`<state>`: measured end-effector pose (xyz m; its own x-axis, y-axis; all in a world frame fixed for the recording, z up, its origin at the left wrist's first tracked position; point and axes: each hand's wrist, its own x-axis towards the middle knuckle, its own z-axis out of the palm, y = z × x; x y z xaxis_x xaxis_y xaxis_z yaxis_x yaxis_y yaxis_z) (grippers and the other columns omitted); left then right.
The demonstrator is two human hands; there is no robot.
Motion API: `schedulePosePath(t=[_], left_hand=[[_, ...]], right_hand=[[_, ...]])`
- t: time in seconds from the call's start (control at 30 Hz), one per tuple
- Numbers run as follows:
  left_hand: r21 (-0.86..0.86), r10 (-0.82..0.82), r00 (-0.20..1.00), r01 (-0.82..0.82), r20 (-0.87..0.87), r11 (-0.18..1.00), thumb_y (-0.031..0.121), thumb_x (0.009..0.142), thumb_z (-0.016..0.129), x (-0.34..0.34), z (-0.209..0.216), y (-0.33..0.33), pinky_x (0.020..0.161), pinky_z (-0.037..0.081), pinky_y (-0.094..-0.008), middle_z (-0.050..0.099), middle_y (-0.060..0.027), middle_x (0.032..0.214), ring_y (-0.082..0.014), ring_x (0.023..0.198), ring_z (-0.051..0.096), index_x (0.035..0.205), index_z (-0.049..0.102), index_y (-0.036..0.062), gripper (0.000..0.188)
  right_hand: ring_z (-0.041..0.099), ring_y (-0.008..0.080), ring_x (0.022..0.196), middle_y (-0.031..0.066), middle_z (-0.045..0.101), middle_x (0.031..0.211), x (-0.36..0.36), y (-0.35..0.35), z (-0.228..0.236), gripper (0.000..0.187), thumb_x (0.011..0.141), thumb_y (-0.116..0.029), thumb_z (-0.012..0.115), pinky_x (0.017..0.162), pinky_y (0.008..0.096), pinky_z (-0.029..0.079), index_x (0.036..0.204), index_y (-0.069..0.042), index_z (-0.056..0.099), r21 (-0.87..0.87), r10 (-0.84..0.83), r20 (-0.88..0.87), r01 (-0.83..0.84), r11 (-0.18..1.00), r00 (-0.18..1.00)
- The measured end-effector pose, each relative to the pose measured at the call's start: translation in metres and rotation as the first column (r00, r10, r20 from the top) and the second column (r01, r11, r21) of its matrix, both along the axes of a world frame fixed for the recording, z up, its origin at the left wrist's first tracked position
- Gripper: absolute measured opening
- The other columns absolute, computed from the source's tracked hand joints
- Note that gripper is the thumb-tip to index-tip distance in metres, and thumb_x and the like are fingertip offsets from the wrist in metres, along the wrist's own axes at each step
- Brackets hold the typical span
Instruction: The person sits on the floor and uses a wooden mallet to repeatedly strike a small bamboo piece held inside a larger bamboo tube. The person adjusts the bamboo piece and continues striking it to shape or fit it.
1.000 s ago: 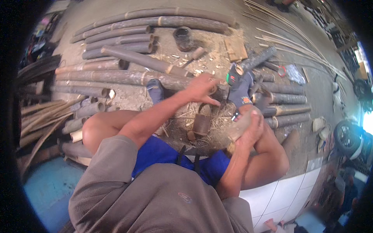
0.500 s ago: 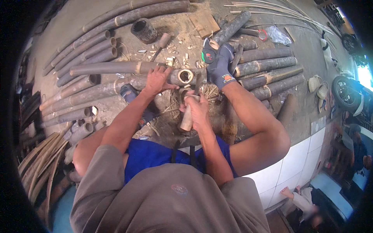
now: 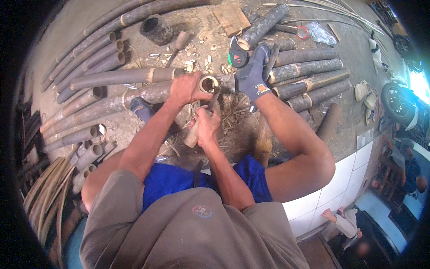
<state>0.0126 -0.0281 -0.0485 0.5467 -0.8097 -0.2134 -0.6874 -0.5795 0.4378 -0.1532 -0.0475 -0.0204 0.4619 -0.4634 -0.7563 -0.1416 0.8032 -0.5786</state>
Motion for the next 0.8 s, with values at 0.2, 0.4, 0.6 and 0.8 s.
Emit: schedulePosePath(t=[0.2, 0.4, 0.6, 0.8], left_hand=[[-0.114, 0.174, 0.976, -0.159, 0.131, 0.981, 0.076, 0.059, 0.084, -0.015, -0.01, -0.007, 0.083, 0.056, -0.0482, 0.075, -0.0199, 0.089, -0.0392, 0.087, 0.074, 0.101, 0.068, 0.0044, 0.085], [-0.1, 0.295, 0.944, -0.283, 0.145, 0.954, 0.073, 0.057, 0.087, -0.024, -0.003, -0.016, 0.086, 0.054, -0.0433, 0.076, -0.0197, 0.086, -0.0338, 0.084, 0.074, 0.092, 0.074, 0.0023, 0.08], [-0.126, 0.352, 0.925, -0.336, 0.144, 0.934, 0.074, 0.06, 0.085, -0.028, -0.011, -0.024, 0.086, 0.052, -0.0426, 0.075, -0.019, 0.08, -0.0326, 0.08, 0.074, 0.091, 0.075, 0.0011, 0.079], [-0.019, 0.356, 0.932, -0.356, 0.063, 0.934, 0.079, 0.063, 0.081, -0.023, 0.0, -0.027, 0.089, 0.052, -0.0452, 0.076, -0.02, 0.088, -0.0335, 0.088, 0.074, 0.099, 0.074, 0.0009, 0.086]], right_hand=[[0.055, 0.0171, 0.049, 0.0023, 0.056, 0.071, -0.011, -0.045, 0.006, 0.018, 0.09, -0.013, 0.069, 0.043, 0.0362, 0.049, 0.101, -0.01, 0.055, -0.057, 0.245, -0.099, -0.252, 0.966, 0.964], [0.057, 0.0158, 0.05, 0.003, 0.057, 0.068, -0.009, -0.108, 0.024, 0.015, 0.09, -0.011, 0.067, 0.043, 0.0347, 0.05, 0.1, -0.005, 0.058, -0.104, 0.612, -0.303, -0.664, 0.74, 0.73], [0.059, 0.0168, 0.048, 0.0053, 0.057, 0.066, 0.015, -0.176, 0.02, 0.021, 0.09, -0.013, 0.067, 0.042, 0.0363, 0.05, 0.1, 0.003, 0.06, -0.168, 0.84, -0.441, -0.949, 0.269, 0.316], [0.064, 0.0203, 0.051, 0.0116, 0.065, 0.071, 0.082, -0.209, 0.042, 0.034, 0.089, -0.022, 0.069, 0.049, 0.0379, 0.057, 0.104, 0.007, 0.065, -0.127, 0.775, -0.606, -0.941, -0.315, -0.177]])
